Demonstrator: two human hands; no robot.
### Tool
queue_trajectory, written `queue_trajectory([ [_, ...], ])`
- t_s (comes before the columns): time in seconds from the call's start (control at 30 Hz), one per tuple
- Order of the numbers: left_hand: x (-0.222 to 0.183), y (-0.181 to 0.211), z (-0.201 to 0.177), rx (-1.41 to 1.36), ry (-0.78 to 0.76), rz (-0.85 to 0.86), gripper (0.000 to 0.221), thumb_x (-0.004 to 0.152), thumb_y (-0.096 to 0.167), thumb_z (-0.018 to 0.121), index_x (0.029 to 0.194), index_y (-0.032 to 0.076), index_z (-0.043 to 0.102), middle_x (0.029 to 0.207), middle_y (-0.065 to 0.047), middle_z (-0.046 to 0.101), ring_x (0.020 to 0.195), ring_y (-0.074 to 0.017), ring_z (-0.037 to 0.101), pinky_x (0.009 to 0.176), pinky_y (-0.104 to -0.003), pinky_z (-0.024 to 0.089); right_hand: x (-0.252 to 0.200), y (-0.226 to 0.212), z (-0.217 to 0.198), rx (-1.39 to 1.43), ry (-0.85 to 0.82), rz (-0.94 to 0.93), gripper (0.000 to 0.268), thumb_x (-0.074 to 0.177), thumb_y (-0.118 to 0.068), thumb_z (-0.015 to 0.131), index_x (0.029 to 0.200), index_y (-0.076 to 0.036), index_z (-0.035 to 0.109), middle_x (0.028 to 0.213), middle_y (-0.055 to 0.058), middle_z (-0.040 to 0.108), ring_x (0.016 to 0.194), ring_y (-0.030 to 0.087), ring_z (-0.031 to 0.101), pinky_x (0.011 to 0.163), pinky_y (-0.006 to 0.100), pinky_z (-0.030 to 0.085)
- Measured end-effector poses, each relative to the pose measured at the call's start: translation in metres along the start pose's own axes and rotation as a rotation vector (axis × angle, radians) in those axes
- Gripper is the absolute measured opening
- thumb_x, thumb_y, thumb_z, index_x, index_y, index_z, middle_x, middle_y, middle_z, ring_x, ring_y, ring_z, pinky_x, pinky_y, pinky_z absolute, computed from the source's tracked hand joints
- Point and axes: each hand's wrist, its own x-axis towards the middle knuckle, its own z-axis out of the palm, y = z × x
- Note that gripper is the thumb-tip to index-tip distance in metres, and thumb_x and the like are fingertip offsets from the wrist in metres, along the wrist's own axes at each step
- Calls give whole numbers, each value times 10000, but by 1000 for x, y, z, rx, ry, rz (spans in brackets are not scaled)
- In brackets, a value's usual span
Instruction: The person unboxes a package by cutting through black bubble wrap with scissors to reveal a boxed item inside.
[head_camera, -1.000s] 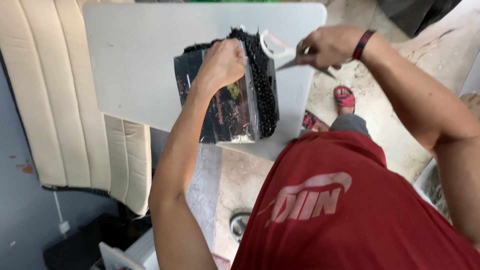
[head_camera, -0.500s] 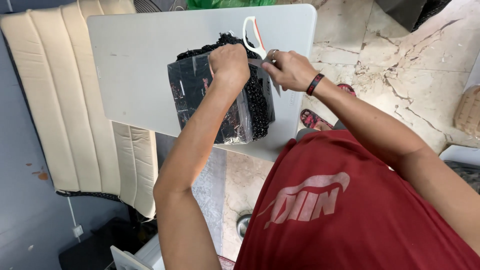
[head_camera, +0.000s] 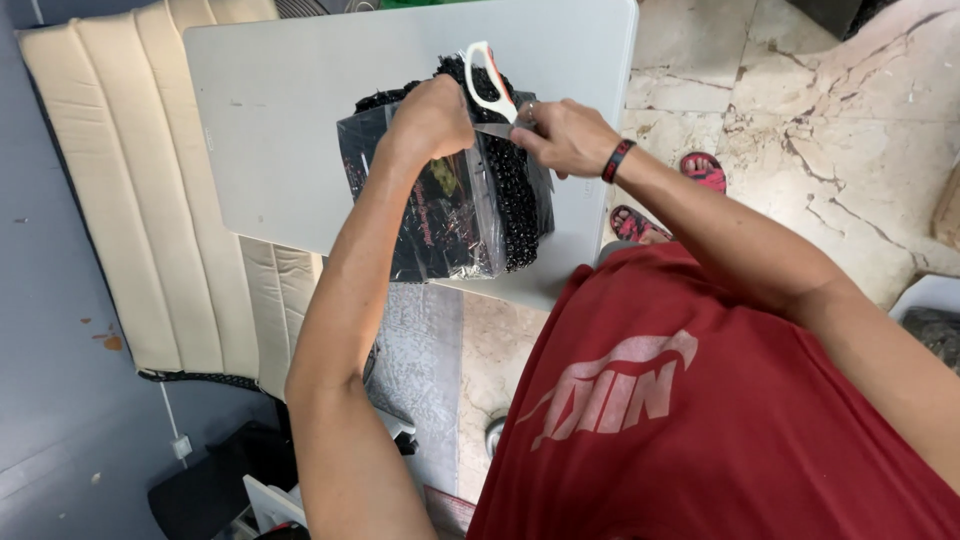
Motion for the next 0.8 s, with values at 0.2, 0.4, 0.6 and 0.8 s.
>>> queue_trajectory([
  [0.2, 9, -7, -3, 98, -34, 97, 294, 881, -107, 435, 668, 93, 460, 585, -27, 348, 489, -162, 273, 447, -359, 187, 4, -7, -10, -137, -37, -48, 338, 1101, -333, 488, 1183, -70, 684, 610, 65, 601, 452, 196, 496, 481, 378, 448],
  [0.4, 5, -19, 0, -36, -6, 151, 442, 817, -140, 430, 526, 181, 346, 469, 57, 231, 409, -114, 236, 436, -266, 226, -24, -21, -13, -133, -189, 88, 374, 1124, -315, 479, 1323, -37, 632, 730, 154, 729, 468, 204, 652, 400, 316, 559],
  [0.6, 1, -22, -4, -73, -35, 203, 331, 788, -155, 466, 660, 136, 555, 730, -16, 563, 690, -140, 537, 621, -298, 499, -15, -27, -2, 12, -17, 91, 346, 1122, -280, 458, 1295, -16, 600, 790, 143, 692, 503, 242, 677, 419, 358, 584],
  [0.8, -8, -18, -3, -22, -25, 225, 422, 743, -155, 398, 490, 180, 354, 479, 34, 257, 452, -123, 238, 517, -307, 364, -14, -32, -3, -112, 13, 44, 324, 1122, -314, 456, 1233, -61, 625, 789, 130, 721, 464, 233, 679, 487, 370, 555],
])
